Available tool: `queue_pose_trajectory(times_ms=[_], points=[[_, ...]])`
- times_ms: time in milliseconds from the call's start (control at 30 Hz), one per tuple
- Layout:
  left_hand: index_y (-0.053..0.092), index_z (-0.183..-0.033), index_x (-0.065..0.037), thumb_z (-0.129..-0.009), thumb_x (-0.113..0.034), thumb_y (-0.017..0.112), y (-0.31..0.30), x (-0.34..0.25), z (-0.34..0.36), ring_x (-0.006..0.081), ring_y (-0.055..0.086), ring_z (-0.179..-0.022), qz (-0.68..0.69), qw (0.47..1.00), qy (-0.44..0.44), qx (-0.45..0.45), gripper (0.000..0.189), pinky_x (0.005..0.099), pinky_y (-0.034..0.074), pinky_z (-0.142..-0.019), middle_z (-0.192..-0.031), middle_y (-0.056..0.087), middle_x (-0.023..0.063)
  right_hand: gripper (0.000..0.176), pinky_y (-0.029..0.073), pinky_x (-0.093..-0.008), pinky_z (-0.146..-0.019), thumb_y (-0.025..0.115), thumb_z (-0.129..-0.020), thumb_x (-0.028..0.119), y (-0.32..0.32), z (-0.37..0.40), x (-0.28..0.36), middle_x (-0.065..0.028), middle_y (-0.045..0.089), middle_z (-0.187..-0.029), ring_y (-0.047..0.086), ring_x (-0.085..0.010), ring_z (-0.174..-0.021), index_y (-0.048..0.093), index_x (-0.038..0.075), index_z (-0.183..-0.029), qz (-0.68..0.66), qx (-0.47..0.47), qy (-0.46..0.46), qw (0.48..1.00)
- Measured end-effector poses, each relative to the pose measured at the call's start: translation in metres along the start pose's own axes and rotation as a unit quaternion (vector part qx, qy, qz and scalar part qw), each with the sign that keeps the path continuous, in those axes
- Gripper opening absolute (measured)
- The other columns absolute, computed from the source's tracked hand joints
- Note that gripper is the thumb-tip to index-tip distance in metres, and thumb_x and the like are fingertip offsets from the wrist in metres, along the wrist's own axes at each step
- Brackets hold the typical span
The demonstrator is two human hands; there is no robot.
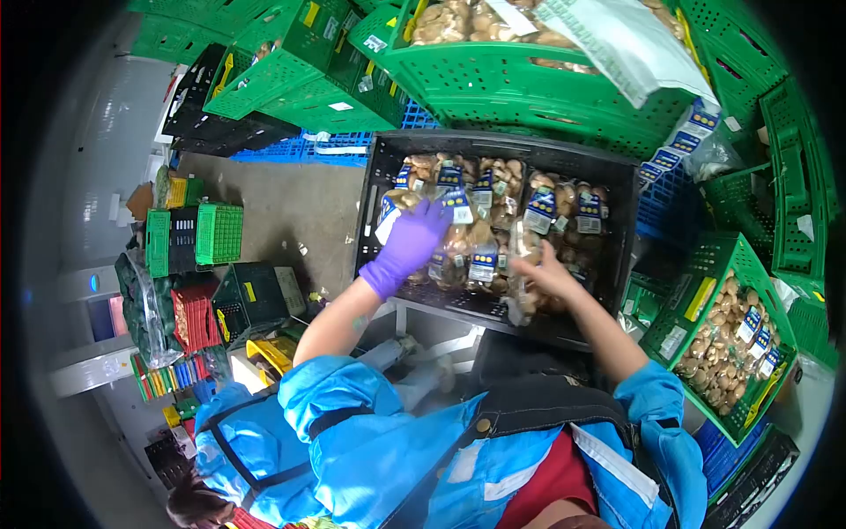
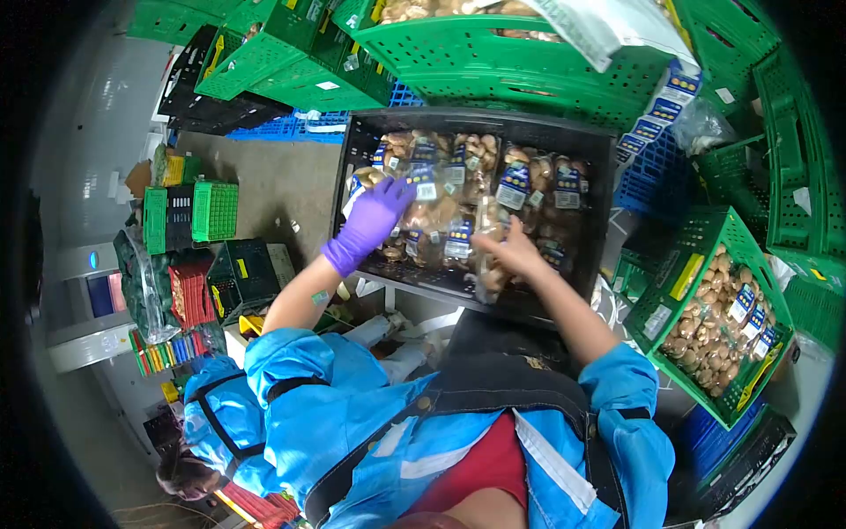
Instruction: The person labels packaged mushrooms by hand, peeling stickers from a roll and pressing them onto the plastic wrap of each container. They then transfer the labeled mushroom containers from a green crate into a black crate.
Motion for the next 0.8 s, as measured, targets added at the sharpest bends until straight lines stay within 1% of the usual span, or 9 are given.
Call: queue_pose_trajectory(times_ms=[67, 200, 233, 300, 367, 467, 600, 667, 800], points=[[0.048, -0.123, -0.011, -0.077, -0.014, 0.052, 0.042, 0.014, 0.037, 0.0298, 0.048, -0.115, -0.033, 0.998, 0.039, -0.030, 0.046, 0.0402, 0.045, -0.088, -0.128, 0.048, 0.0116, 0.122, 0.041, -0.0426, -0.094, 0.066, -0.062, 0.068, 0.049, -0.011, 0.023, -0.0323, 0.040, -0.127, 0.047, -0.0411, -0.115, 0.007, -0.003, -0.142, 0.126, -0.017, 0.025, 0.992], [0.035, -0.137, -0.016, -0.076, -0.008, 0.053, 0.135, 0.018, 0.095, 0.0248, 0.049, -0.115, -0.007, 0.998, 0.027, 0.055, 0.064, 0.0390, 0.045, -0.090, -0.131, 0.045, 0.0095, 0.113, 0.045, -0.0469, -0.086, 0.063, -0.067, 0.065, 0.115, -0.033, 0.032, -0.0311, 0.040, -0.120, 0.051, -0.0449, -0.102, 0.009, -0.002, -0.142, 0.260, -0.058, 0.005, 0.964], [0.035, -0.137, -0.013, -0.073, -0.009, 0.061, 0.143, 0.027, 0.100, 0.0279, 0.049, -0.113, 0.171, 0.981, -0.037, 0.086, 0.069, 0.0378, 0.045, -0.092, -0.132, 0.044, 0.0112, 0.108, 0.046, -0.0475, -0.083, 0.063, -0.069, 0.063, 0.122, -0.039, 0.026, -0.0283, 0.039, -0.119, 0.051, -0.0442, -0.098, 0.013, -0.001, -0.141, 0.286, -0.063, 0.007, 0.956], [0.036, -0.136, -0.011, -0.070, -0.013, 0.068, 0.145, 0.042, 0.110, 0.0310, 0.047, -0.114, 0.317, 0.936, -0.138, 0.063, 0.074, 0.0387, 0.041, -0.096, -0.133, 0.043, 0.0130, 0.103, 0.046, -0.0458, -0.084, 0.065, -0.070, 0.059, 0.121, -0.048, 0.023, -0.0272, 0.039, -0.121, 0.047, -0.0419, -0.105, 0.017, -0.001, -0.139, 0.345, -0.061, 0.014, 0.937], [0.037, -0.135, -0.011, -0.070, -0.017, 0.070, 0.153, 0.060, 0.117, 0.0314, 0.045, -0.116, 0.313, 0.934, -0.165, 0.047, 0.074, 0.0390, 0.039, -0.099, -0.133, 0.042, 0.0135, 0.090, 0.035, -0.0450, -0.096, 0.071, -0.068, 0.045, 0.120, -0.045, 0.034, -0.0213, 0.040, -0.123, 0.041, -0.0365, -0.114, 0.028, -0.001, -0.133, 0.424, -0.157, -0.132, 0.882], [0.040, -0.135, -0.012, -0.065, -0.025, 0.075, 0.164, 0.084, 0.110, 0.0329, 0.038, -0.123, 0.326, 0.926, -0.186, 0.034, 0.080, 0.0427, 0.030, -0.104, -0.136, 0.040, 0.0134, 0.074, 0.032, -0.0440, -0.096, 0.072, -0.069, 0.035, 0.138, -0.073, 0.068, -0.0203, 0.044, -0.120, 0.042, -0.0358, -0.111, 0.038, -0.002, -0.124, 0.353, -0.117, -0.323, 0.870], [0.034, -0.139, -0.020, -0.058, -0.029, 0.079, 0.156, 0.088, 0.084, 0.0353, 0.028, -0.131, 0.215, 0.967, -0.131, 0.042, 0.092, 0.0539, 0.021, -0.108, -0.145, 0.027, 0.0116, 0.093, 0.036, -0.0440, -0.095, 0.077, -0.059, 0.048, 0.172, -0.128, 0.093, -0.0222, 0.048, -0.118, 0.047, -0.0356, -0.110, 0.037, -0.005, -0.124, 0.409, -0.098, -0.213, 0.882], [0.032, -0.139, -0.022, -0.057, -0.030, 0.079, 0.159, 0.085, 0.076, 0.0355, 0.024, -0.133, 0.204, 0.970, -0.110, 0.074, 0.095, 0.0568, 0.017, -0.108, -0.147, 0.023, 0.0108, 0.103, 0.042, -0.0432, -0.089, 0.079, -0.052, 0.054, 0.175, -0.150, 0.092, -0.0210, 0.055, -0.110, 0.054, -0.0351, -0.103, 0.037, -0.004, -0.126, 0.398, -0.039, -0.076, 0.913], [0.025, -0.142, -0.028, -0.052, -0.036, 0.082, 0.171, 0.087, 0.082, 0.0341, 0.014, -0.138, 0.189, 0.968, -0.113, 0.124, 0.107, 0.0601, 0.012, -0.108, -0.149, 0.018, 0.0101, 0.086, 0.047, -0.0419, -0.083, 0.078, -0.055, 0.045, 0.157, -0.155, 0.078, -0.0202, 0.061, -0.102, 0.060, -0.0342, -0.093, 0.044, -0.001, -0.119, 0.337, 0.058, -0.105, 0.934]])
Point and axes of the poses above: each hand's wrist, its own z-axis away from the middle knuckle, its own y-axis out of the palm, x = y × z, the point moved 2 cm from there along -z, towards the middle knuckle
